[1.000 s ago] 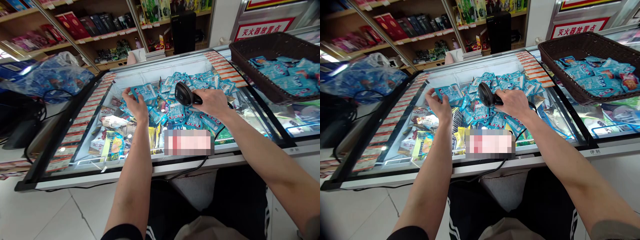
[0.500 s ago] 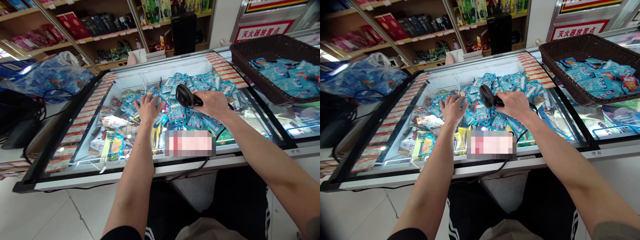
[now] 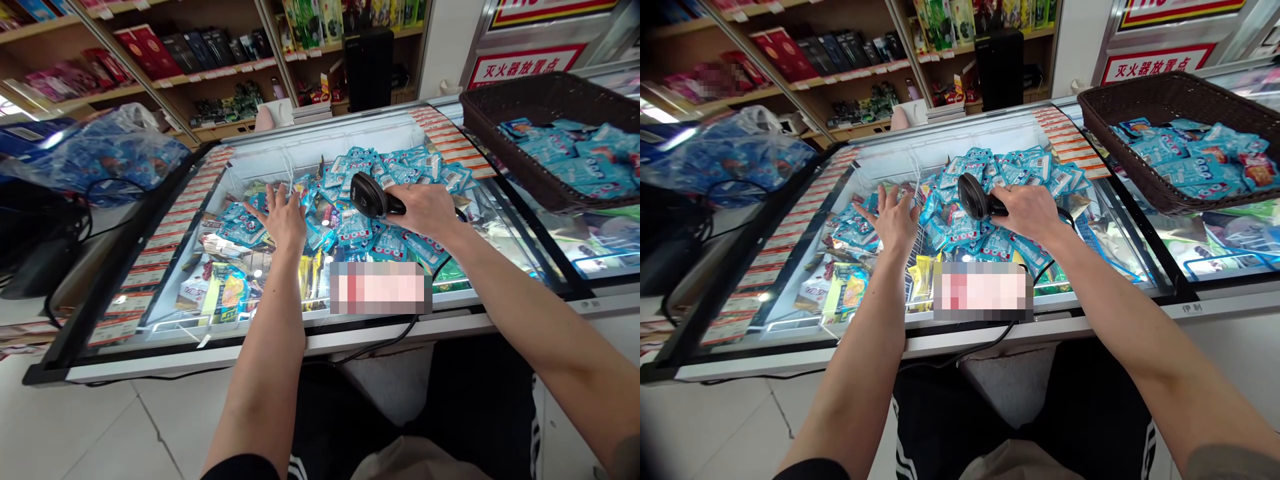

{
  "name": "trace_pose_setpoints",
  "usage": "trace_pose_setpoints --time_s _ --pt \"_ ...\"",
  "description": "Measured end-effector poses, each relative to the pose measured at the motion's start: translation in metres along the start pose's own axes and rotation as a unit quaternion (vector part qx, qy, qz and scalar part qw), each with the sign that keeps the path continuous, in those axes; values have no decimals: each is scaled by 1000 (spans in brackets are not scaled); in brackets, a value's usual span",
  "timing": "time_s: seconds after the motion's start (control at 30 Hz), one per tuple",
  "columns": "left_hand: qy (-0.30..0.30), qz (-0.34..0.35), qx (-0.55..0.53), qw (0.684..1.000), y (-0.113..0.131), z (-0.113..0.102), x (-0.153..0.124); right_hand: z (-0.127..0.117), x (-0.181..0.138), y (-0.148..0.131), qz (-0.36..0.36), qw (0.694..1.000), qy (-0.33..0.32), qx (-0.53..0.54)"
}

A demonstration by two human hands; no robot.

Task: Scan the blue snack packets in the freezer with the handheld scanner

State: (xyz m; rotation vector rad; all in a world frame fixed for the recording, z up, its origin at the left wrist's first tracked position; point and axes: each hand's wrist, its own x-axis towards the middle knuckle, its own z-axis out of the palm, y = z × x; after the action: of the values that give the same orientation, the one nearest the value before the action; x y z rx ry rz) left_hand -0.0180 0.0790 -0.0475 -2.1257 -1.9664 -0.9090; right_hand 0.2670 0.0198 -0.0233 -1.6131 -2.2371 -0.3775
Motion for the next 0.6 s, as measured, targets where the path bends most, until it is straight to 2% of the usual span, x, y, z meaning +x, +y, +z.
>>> trace_pose_setpoints --time_s 0.17,0.33,0.4,0.53,0.6 --pt "-19 -6 78 997 8 -8 -3 3 0 2 -2 1000 15 -5" --pt "-26 -22 77 996 16 -14 -1 4 0 2 -3 1000 16 -2" --pt "-63 -18 54 996 24 -16 -1 3 0 1 2 1000 13 -3" --pt "-213 8 -2 977 43 -17 -4 3 0 1 3 1000 15 -3" --pt "-244 24 -3 969 48 -14 -6 3 0 1 2 1000 16 -6"
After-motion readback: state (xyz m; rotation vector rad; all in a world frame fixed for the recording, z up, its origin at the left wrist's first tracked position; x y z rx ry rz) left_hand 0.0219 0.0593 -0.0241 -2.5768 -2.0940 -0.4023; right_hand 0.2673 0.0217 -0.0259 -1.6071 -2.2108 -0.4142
